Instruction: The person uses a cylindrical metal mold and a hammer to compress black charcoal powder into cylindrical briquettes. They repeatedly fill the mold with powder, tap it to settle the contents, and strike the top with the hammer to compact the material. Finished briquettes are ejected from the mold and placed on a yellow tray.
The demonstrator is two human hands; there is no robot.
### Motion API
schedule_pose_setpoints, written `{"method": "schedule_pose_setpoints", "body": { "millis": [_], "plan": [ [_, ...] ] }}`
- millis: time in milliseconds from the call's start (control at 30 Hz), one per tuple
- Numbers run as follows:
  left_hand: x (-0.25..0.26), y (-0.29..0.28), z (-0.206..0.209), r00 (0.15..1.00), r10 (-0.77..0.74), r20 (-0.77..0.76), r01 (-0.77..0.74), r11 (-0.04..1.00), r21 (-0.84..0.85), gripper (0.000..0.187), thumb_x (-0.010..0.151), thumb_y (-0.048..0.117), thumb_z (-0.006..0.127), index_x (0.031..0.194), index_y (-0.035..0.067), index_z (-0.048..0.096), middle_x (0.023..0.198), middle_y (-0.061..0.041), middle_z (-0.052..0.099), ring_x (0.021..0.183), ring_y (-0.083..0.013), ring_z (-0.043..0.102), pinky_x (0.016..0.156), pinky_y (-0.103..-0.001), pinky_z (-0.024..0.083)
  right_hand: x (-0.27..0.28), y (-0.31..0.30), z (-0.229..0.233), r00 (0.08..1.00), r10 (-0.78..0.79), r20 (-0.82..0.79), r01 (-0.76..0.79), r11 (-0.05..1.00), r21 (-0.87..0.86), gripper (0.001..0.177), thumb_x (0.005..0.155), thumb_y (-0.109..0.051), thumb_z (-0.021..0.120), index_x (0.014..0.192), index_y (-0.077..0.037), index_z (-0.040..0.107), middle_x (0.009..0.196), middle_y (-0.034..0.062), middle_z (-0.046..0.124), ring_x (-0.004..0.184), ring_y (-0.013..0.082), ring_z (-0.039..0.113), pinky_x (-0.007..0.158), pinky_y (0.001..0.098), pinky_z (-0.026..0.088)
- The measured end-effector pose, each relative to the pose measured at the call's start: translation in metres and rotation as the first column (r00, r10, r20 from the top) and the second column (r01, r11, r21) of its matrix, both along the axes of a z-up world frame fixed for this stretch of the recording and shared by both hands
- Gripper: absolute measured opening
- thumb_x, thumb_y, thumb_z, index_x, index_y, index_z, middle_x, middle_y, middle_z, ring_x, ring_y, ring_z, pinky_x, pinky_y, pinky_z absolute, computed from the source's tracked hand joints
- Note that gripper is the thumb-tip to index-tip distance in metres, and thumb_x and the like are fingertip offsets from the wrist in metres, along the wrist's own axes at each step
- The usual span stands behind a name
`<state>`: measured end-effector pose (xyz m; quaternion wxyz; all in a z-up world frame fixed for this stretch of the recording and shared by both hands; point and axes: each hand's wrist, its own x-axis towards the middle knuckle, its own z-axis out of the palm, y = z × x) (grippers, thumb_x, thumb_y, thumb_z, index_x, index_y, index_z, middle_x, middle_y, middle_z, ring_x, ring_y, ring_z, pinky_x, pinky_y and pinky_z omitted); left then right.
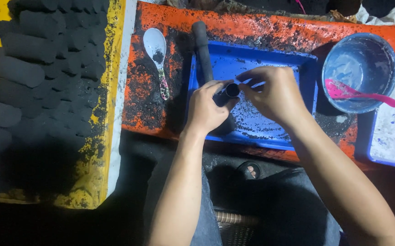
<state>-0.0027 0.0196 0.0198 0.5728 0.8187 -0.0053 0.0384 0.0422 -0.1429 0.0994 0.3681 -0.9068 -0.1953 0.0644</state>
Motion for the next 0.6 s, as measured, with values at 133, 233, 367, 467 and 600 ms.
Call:
{"method": "schedule_pose_setpoints", "body": {
  "millis": [133,233,367,467,600],
  "plan": [
    [0.002,0.001,-0.003,0.997,0.013,0.072,-0.018,0.998,0.061,0.036,0.079,0.014,0.084,0.114,0.013,0.078,0.106,-0.012,0.077,0.104,-0.0338,0.075,0.085,-0.042,0.063,-0.008,-0.022,-0.035,0.994,-0.106,0.04,0.107,0.993,-0.038,0.016,0.09,-0.006,0.076,0.106,-0.005,0.081,0.089,0.0216,0.076,0.088,0.0397,0.075,0.064,0.0452,0.062],
    [0.001,0.001,-0.001,0.998,0.001,0.056,-0.004,0.999,0.054,0.035,0.082,0.015,0.083,0.115,0.008,0.078,0.105,-0.017,0.077,0.101,-0.0367,0.075,0.085,-0.043,0.062,-0.032,-0.026,-0.063,0.991,-0.121,-0.049,0.108,0.973,-0.204,0.017,0.087,0.002,0.076,0.104,0.002,0.081,0.089,0.0264,0.076,0.085,0.0402,0.076,0.067,0.0417,0.064],
    [0.001,0.002,-0.006,0.995,-0.012,0.096,0.005,0.998,0.067,0.036,0.081,0.018,0.086,0.116,0.01,0.078,0.104,-0.014,0.077,0.099,-0.0353,0.076,0.083,-0.041,0.063,-0.055,-0.015,-0.084,0.948,0.317,0.015,-0.308,0.932,-0.19,0.018,0.078,0.002,0.063,0.089,-0.001,0.076,0.096,0.0223,0.077,0.089,0.0441,0.075,0.069,0.0527,0.061],
    [0.0,0.003,-0.009,0.994,-0.015,0.11,0.008,0.998,0.061,0.037,0.08,0.016,0.086,0.115,0.01,0.078,0.103,-0.014,0.077,0.099,-0.0358,0.076,0.083,-0.042,0.063,-0.058,-0.008,-0.109,0.903,0.428,0.025,-0.417,0.89,-0.186,0.02,0.079,0.001,0.06,0.092,-0.002,0.074,0.094,0.0208,0.075,0.089,0.0435,0.074,0.068,0.0518,0.061],
    [0.003,0.004,-0.011,0.99,-0.031,0.134,0.025,0.998,0.049,0.037,0.078,0.015,0.086,0.114,0.011,0.078,0.103,-0.014,0.077,0.1,-0.0366,0.075,0.082,-0.045,0.063,-0.05,0.002,-0.151,0.835,0.55,0.028,-0.538,0.826,-0.166,0.019,0.079,-0.003,0.065,0.097,0.001,0.072,0.091,0.0248,0.071,0.086,0.0474,0.071,0.064,0.0559,0.059]
  ]
}}
